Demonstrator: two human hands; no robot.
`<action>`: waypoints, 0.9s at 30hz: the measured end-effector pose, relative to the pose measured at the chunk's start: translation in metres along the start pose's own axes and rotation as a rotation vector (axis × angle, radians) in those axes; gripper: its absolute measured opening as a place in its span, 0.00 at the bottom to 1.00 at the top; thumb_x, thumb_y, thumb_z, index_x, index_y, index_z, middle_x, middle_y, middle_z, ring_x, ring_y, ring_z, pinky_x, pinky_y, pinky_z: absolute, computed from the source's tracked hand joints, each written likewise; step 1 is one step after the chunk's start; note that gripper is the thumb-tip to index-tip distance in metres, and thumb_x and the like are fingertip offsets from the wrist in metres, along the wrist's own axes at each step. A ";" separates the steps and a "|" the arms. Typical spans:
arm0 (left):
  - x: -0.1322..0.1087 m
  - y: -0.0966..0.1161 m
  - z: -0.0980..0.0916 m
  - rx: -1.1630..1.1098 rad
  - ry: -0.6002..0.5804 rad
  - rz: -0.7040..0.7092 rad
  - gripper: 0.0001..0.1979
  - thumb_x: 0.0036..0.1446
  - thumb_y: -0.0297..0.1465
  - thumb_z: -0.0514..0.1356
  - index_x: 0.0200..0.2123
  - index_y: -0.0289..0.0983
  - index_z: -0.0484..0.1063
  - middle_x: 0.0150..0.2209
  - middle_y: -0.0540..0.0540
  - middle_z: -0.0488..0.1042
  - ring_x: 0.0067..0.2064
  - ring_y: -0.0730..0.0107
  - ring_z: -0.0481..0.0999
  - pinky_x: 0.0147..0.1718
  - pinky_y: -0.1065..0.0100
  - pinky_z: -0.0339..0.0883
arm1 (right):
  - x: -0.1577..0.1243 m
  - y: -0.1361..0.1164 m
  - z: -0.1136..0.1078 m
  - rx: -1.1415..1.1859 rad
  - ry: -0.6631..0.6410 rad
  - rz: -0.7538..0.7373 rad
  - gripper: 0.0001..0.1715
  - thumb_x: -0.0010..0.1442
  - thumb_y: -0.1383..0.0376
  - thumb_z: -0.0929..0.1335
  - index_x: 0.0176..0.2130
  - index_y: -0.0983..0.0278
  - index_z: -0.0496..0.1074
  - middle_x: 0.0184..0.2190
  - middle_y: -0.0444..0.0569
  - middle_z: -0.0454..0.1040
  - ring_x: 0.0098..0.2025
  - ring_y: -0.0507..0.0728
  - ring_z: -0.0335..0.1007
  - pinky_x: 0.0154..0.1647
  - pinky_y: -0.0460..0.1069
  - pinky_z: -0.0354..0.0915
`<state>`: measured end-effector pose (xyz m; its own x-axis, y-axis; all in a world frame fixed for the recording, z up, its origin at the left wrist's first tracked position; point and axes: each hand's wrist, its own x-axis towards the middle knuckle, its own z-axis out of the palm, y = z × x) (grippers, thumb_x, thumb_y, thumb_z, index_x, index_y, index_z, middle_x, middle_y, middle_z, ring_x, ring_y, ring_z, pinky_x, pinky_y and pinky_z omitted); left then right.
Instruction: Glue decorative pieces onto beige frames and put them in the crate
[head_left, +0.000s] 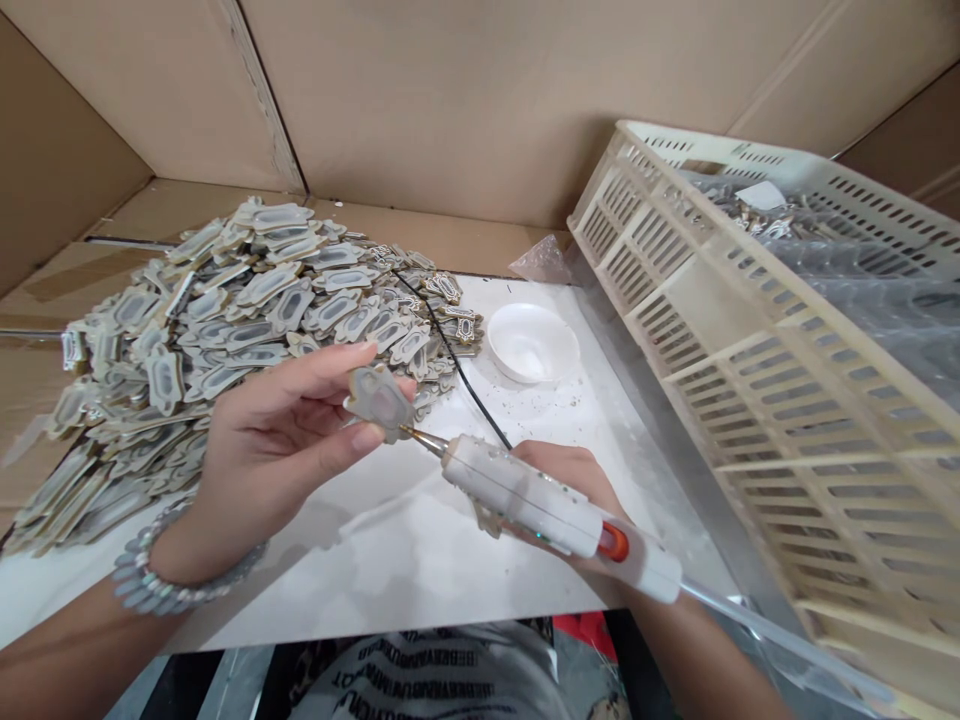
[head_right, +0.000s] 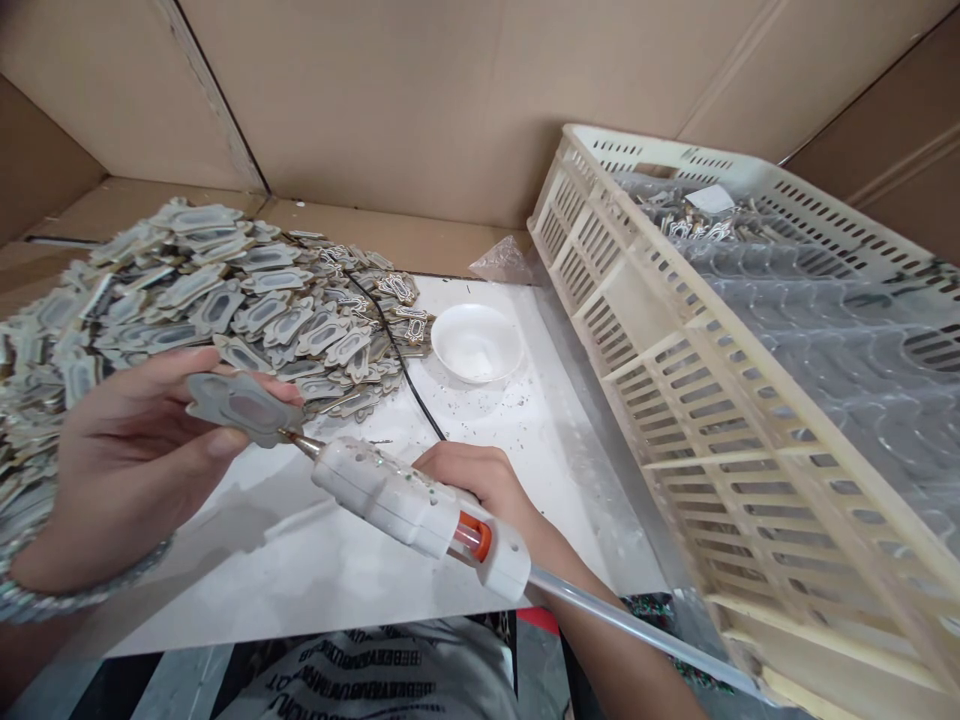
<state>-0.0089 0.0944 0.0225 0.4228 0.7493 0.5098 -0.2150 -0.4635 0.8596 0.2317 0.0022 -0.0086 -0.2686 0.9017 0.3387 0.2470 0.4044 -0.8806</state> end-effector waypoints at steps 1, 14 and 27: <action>0.000 0.000 0.000 0.001 -0.004 0.003 0.22 0.58 0.27 0.67 0.54 0.52 0.74 0.45 0.57 0.82 0.45 0.71 0.83 0.44 0.73 0.80 | 0.000 0.000 0.000 -0.004 -0.001 0.000 0.16 0.64 0.55 0.68 0.28 0.58 0.68 0.23 0.42 0.67 0.24 0.52 0.62 0.28 0.48 0.63; -0.001 0.000 0.000 0.031 0.057 0.014 0.22 0.55 0.27 0.69 0.52 0.50 0.76 0.44 0.53 0.83 0.44 0.67 0.83 0.42 0.71 0.81 | -0.001 0.001 -0.002 -0.032 -0.022 0.006 0.16 0.65 0.56 0.67 0.28 0.59 0.67 0.23 0.41 0.66 0.23 0.50 0.60 0.26 0.46 0.62; 0.000 -0.001 -0.002 0.055 0.044 0.024 0.24 0.54 0.26 0.69 0.52 0.52 0.76 0.42 0.52 0.83 0.42 0.64 0.84 0.38 0.72 0.82 | -0.002 0.001 -0.002 -0.049 -0.004 0.092 0.12 0.55 0.65 0.70 0.24 0.59 0.63 0.20 0.40 0.64 0.21 0.50 0.57 0.25 0.48 0.61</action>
<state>-0.0103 0.0957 0.0222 0.3787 0.7570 0.5325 -0.1752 -0.5063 0.8444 0.2340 0.0009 -0.0095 -0.2464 0.9349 0.2556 0.3157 0.3268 -0.8908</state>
